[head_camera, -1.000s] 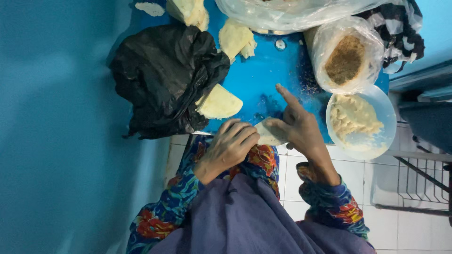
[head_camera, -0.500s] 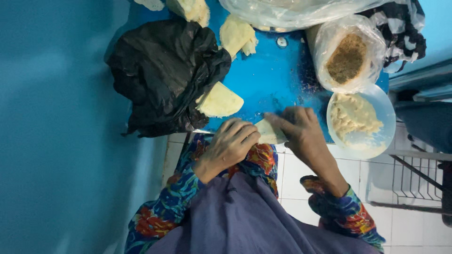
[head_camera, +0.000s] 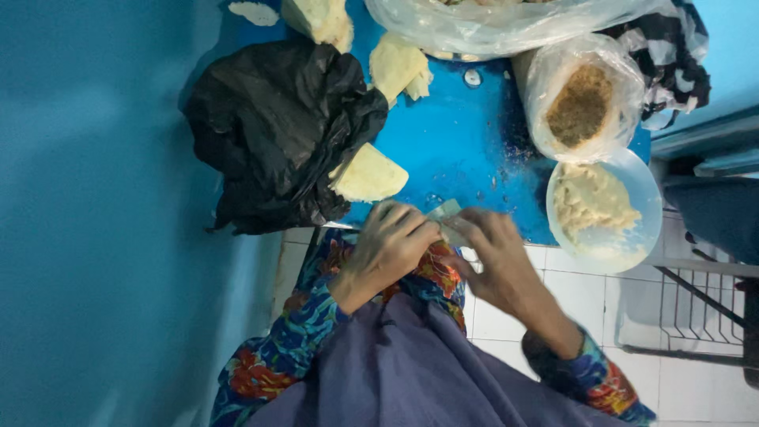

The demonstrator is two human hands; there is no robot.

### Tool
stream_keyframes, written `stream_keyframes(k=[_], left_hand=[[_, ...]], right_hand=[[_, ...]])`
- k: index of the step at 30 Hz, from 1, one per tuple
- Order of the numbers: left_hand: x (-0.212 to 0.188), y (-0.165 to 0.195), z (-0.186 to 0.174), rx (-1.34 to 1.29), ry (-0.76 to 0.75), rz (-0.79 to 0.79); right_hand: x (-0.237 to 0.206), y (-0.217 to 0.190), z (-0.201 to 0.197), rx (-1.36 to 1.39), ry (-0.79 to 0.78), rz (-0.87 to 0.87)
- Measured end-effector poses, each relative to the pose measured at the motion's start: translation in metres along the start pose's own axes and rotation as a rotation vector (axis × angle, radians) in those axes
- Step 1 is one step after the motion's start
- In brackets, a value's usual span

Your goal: The person sits on the floor at a small blue table and shapes pieces of dough by hand, flattening each piece and placing a scoop of brown filling from a plastic-lined container onto it, then folding the dough over the filling. Finished pieces are set aside and a plate of already shaped dough pieces sits nearby.

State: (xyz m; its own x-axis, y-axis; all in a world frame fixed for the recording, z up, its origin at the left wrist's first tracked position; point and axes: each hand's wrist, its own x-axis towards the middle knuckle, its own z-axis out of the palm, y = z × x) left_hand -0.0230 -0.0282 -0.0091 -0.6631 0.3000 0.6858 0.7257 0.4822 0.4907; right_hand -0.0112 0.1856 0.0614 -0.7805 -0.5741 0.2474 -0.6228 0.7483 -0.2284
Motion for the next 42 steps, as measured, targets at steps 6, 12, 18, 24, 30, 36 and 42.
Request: stream_keyframes(k=[6, 12, 18, 24, 30, 36, 42], left_hand=[[0.028, 0.003, -0.002, 0.010, -0.036, -0.071], [0.052, 0.003, -0.002, 0.028, 0.058, -0.015], [0.026, 0.008, -0.004, 0.066, -0.028, 0.017], [0.007, 0.007, 0.000, 0.035, -0.009, 0.033], [0.001, 0.006, -0.003, -0.014, 0.031, 0.027], [0.000, 0.009, -0.001, -0.027, 0.031, 0.014], [-0.007, 0.015, -0.011, -0.001, 0.072, -0.080]], right_hand=[[0.012, 0.014, -0.008, 0.132, 0.139, 0.166], [0.039, 0.016, -0.039, 0.028, 0.309, 0.127], [0.041, 0.037, -0.065, 0.004, 0.250, 0.264], [0.069, 0.120, -0.062, -0.110, 0.365, 0.274], [0.091, 0.150, -0.028, -0.283, 0.391, 0.309], [0.099, 0.154, -0.023, -0.254, 0.354, 0.249], [0.097, 0.142, -0.041, -0.290, 0.298, 0.308]])
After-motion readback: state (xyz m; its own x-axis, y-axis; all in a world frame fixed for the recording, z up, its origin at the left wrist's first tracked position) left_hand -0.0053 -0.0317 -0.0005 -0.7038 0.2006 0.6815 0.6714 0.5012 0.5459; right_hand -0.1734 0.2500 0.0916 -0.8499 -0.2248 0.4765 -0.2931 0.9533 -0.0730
